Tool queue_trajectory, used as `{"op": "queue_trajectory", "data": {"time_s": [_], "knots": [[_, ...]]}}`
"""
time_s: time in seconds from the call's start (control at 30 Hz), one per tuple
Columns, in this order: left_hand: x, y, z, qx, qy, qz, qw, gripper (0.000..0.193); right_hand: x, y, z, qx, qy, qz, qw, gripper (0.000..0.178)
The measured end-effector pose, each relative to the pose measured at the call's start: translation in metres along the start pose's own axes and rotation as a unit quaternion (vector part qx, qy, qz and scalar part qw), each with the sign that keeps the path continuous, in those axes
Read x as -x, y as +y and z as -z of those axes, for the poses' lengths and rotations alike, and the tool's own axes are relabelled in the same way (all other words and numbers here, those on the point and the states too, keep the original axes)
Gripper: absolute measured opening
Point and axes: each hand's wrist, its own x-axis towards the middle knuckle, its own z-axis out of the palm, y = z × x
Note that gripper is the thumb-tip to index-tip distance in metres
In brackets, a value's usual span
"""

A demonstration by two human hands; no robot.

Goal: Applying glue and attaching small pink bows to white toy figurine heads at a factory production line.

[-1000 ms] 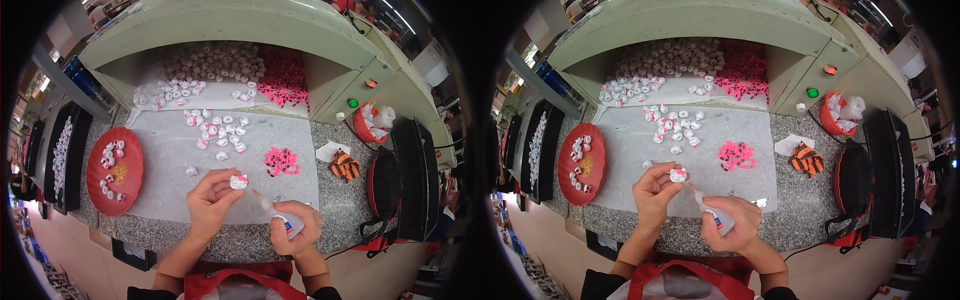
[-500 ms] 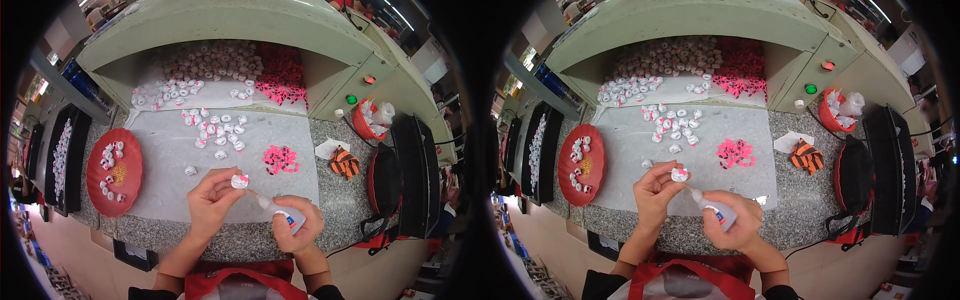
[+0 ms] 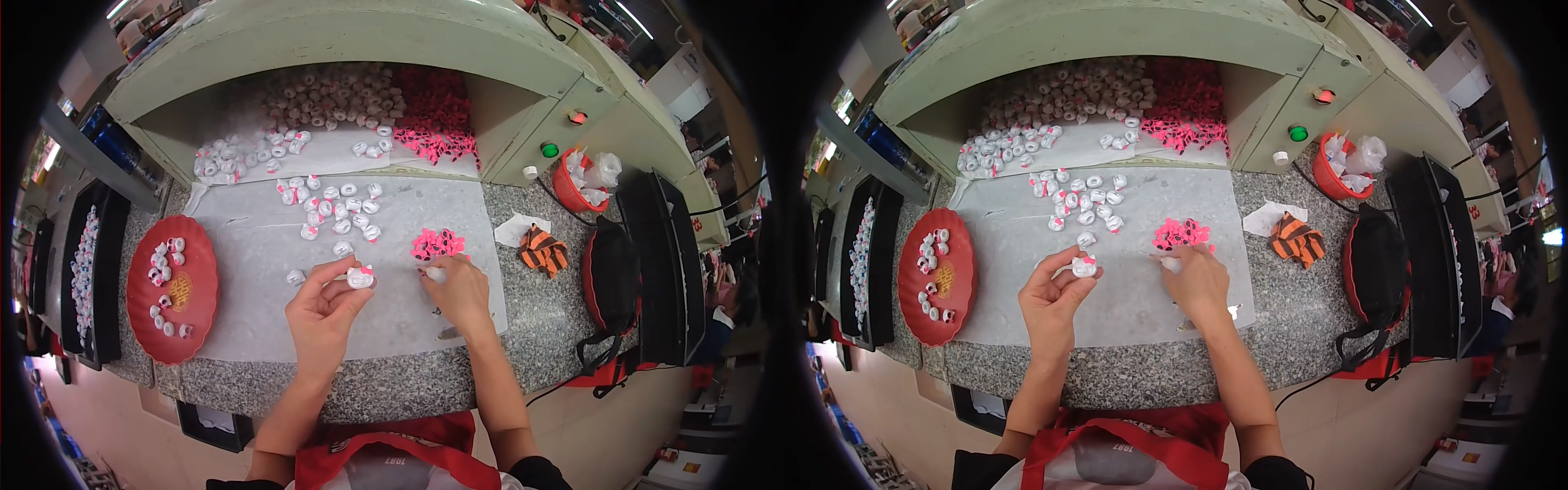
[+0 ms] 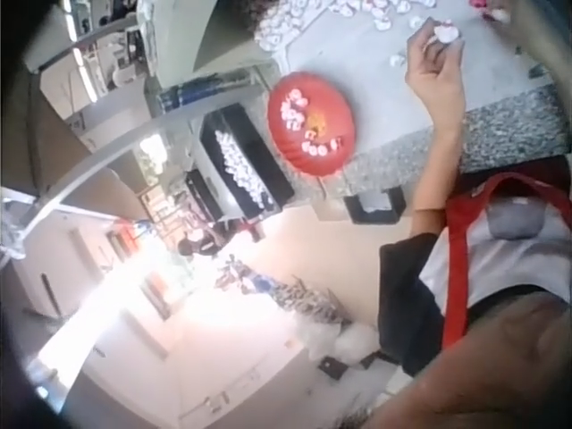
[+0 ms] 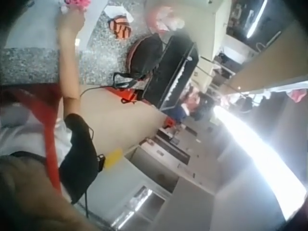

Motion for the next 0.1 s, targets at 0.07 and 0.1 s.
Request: {"op": "queue_trajectory", "data": {"time_s": [0.07,0.1], "knots": [[-0.0004,-0.0025,0.0016,0.002,0.004,0.012,1.0,0.036,-0.0007,-0.0014,-0.001,-0.055,0.007,0.029,0.998,0.021],[-0.0004,-0.0046,0.0015,-0.012,-0.003,0.011,1.0,0.036,-0.002,-0.0025,-0.0018,-0.055,0.006,0.033,0.998,0.021]]}}
